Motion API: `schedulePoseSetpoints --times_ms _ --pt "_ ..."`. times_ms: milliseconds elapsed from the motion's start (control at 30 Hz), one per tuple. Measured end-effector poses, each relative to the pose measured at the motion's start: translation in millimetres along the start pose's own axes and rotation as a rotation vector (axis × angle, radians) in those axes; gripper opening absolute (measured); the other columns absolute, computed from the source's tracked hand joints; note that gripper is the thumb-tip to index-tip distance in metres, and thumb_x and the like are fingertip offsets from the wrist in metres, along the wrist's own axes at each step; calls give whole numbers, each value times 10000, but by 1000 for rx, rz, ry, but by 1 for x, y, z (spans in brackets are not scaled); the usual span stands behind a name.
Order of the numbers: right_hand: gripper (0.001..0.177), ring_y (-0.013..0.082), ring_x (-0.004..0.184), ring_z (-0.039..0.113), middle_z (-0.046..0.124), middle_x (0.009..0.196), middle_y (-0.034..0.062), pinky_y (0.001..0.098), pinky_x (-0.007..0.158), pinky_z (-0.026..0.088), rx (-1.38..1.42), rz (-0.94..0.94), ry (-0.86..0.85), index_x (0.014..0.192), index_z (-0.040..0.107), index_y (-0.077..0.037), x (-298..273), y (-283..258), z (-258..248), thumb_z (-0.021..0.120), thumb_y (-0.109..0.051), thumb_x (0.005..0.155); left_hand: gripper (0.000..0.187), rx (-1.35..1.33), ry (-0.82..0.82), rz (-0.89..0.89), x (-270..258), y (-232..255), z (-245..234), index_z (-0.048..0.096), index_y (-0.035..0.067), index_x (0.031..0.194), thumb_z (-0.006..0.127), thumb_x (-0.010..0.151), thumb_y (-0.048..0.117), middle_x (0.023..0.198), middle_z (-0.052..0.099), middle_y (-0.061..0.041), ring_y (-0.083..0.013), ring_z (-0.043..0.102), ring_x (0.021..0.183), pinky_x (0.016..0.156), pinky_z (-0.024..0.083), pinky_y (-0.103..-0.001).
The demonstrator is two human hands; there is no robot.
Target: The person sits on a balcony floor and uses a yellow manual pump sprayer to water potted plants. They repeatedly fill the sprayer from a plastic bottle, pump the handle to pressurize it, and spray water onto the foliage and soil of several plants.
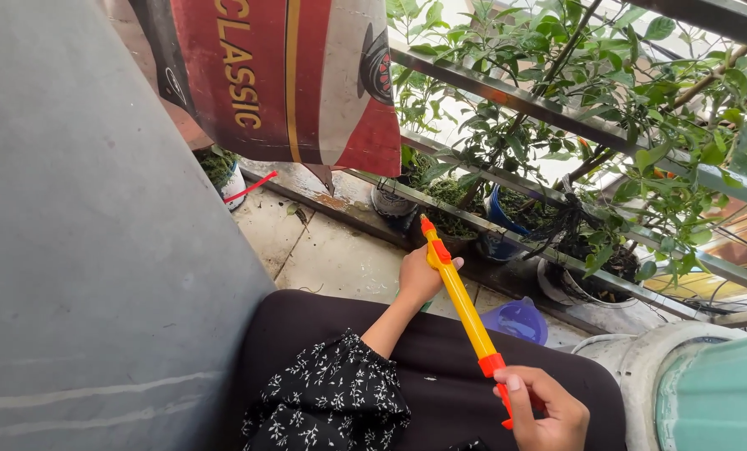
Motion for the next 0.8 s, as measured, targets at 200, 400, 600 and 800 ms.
schedulePoseSetpoints --times_ms 200,400,600,800 --pt "232 158 534 730 772 676 49 278 389 610 -60 148 -36 740 781 -58 -3 17 2 608 -190 820 375 106 -35 1 0 4 0 474 179 712 637 840 492 687 585 28 -185 578 660 576 428 -350" --pt "207 127 467 677 751 675 29 193 542 538 -41 -26 4 723 759 -69 0 20 2 622 -176 834 404 45 -19 35 2 12 14 481 174 686 617 817 531 661 574 13 -192 574 631 541 391 -349" --pt "179 114 623 645 700 705 88 226 597 546 -49 -33 21 847 739 -20 -3 -1 -5 600 -112 912 441 34 -13 84 5 39 44 524 148 690 551 777 580 700 641 -63 -286 632 671 539 406 -404" --pt "219 144 704 639 672 724 121 258 658 505 -192 71 7 904 732 1 -13 -6 -23 590 -135 999 473 -132 -47 123 -12 53 83 538 142 750 480 752 611 727 632 -54 -310 633 691 547 424 -409"
Point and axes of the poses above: each hand's wrist, its own x-axis towards the middle knuckle, its own z-axis out of the palm, y = z × x, the point moved 3 cm from there along x, towards the middle knuckle
